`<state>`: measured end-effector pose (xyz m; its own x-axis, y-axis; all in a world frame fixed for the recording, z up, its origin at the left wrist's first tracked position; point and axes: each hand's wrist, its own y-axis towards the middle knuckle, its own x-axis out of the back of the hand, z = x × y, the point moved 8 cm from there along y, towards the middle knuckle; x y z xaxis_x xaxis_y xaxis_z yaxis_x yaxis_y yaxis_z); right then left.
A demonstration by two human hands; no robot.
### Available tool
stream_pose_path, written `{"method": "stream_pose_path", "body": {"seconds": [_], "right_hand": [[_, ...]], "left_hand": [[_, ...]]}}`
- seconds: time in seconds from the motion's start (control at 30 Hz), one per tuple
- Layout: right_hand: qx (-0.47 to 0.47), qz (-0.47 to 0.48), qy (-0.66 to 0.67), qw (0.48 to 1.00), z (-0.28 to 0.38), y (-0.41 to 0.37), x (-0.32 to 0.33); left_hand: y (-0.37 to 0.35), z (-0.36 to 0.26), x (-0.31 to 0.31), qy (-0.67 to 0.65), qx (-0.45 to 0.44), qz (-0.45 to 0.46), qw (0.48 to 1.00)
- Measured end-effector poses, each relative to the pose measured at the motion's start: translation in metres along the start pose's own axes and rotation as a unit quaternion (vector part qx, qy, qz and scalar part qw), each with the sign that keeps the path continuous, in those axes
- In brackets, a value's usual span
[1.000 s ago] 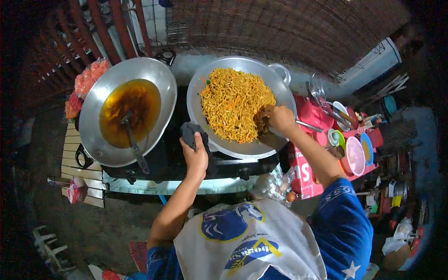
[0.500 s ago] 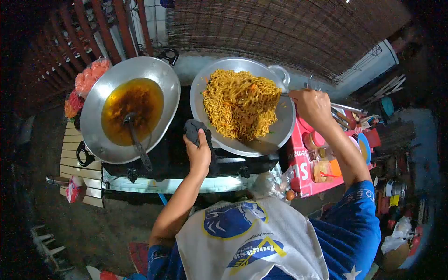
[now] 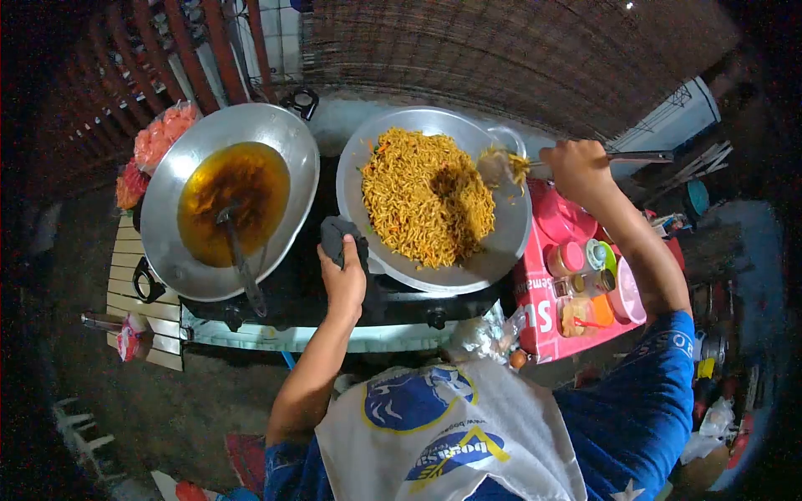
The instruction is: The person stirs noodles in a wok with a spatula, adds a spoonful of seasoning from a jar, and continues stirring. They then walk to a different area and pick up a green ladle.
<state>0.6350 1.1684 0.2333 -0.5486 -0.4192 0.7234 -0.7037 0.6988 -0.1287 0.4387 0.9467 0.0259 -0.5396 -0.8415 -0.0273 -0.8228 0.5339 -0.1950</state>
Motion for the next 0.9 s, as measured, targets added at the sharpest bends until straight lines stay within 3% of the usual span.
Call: {"method": "stream_pose_path", "body": {"seconds": [0.1, 0.13, 0.17, 0.23, 0.33, 0.53, 0.7, 0.73, 0.8, 0.9], "right_hand": [[0.053, -0.001, -0.004, 0.999, 0.017, 0.042, -0.09], [0.005, 0.062, 0.092, 0.994, 0.031, 0.055, -0.11], [0.025, 0.038, 0.212, 0.976, 0.055, 0.07, -0.139], [0.033, -0.061, 0.365, 0.928, 0.087, 0.07, -0.133], [-0.002, -0.066, 0.465, 0.883, 0.077, 0.054, -0.119], [0.003, -0.085, 0.403, 0.911, 0.026, 0.016, -0.071], [0.007, -0.15, 0.198, 0.969, 0.003, -0.016, 0.003], [0.007, -0.149, 0.197, 0.969, 0.001, -0.019, 0.012], [0.064, -0.238, 0.119, 0.962, 0.008, -0.028, 0.039], [0.081, -0.241, 0.074, 0.964, 0.004, -0.011, 0.038]], "left_hand": [[-0.003, -0.011, 0.0, 0.006, 0.009, -0.01, 1.0], [-0.004, -0.011, 0.0, 0.003, 0.004, -0.009, 1.0], [-0.004, -0.009, 0.001, 0.004, 0.003, -0.012, 1.0], [-0.001, -0.005, -0.001, 0.008, -0.001, 0.006, 1.0], [-0.004, -0.013, -0.002, -0.01, -0.009, 0.003, 1.0], [-0.001, -0.008, -0.001, 0.014, -0.008, 0.009, 1.0], [-0.01, -0.01, 0.009, 0.044, 0.046, 0.027, 0.998], [-0.013, -0.012, 0.012, 0.047, 0.05, 0.021, 0.997], [-0.016, -0.011, 0.015, 0.028, 0.063, 0.019, 0.997], [-0.016, -0.013, 0.01, 0.006, 0.042, 0.03, 0.999]]}}
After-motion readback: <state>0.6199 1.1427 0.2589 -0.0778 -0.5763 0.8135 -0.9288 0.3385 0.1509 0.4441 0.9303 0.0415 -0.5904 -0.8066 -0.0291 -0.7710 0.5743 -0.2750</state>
